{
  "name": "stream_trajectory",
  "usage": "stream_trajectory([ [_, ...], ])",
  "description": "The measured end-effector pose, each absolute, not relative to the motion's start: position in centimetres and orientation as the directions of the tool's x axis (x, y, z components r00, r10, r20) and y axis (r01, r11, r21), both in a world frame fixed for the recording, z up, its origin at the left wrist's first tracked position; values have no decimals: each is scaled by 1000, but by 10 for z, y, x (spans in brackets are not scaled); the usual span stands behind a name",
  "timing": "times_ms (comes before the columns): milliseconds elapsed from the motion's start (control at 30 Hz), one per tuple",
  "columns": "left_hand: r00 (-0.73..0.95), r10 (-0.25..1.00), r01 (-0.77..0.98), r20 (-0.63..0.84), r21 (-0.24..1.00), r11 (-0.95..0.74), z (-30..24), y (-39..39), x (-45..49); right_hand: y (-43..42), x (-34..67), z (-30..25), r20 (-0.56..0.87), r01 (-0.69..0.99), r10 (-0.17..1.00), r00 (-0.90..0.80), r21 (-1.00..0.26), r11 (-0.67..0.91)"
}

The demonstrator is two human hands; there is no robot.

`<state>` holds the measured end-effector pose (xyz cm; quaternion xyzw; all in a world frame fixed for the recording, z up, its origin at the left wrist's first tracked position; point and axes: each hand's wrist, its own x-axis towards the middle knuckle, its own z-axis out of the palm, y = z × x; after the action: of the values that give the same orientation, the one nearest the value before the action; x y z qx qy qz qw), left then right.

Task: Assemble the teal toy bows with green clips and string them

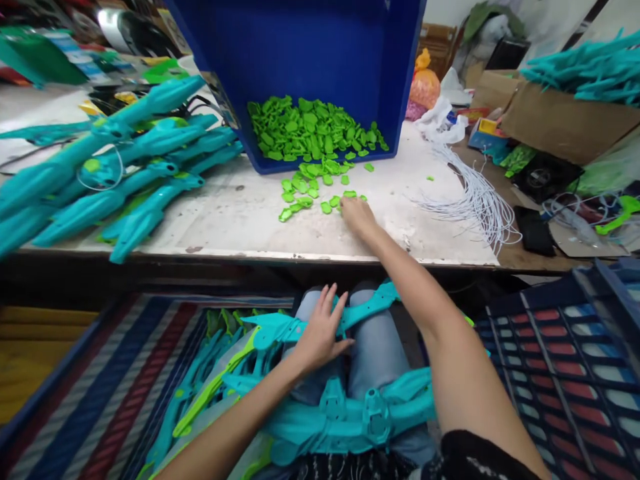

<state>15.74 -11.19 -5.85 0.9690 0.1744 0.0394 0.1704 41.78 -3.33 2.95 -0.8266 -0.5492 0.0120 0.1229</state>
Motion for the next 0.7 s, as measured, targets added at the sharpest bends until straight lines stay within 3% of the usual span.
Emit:
stream_trajectory([
  [167, 911, 403, 407, -87, 343, -846, -54, -104, 161, -87, 456, 43, -115, 932, 969, 220, -270, -244],
  [233, 920, 384, 385, -75, 348, -855, -53, -107, 171, -102, 462, 41, -127, 932, 972, 197, -282, -226],
  [400, 947, 316, 317, -50, 293, -902, -47, -108, 183, -128, 456, 24, 161, 891, 913, 374, -335, -306],
  [533, 966, 232, 256, -117, 281, -925, -47, -100, 175, -145, 452, 15, 226, 915, 936, 271, -362, -177],
  [700, 956, 269, 293, -116, 333, -896, -50, -94, 172, -171, 412, 6, 386, 924, 896, 218, -378, -61],
])
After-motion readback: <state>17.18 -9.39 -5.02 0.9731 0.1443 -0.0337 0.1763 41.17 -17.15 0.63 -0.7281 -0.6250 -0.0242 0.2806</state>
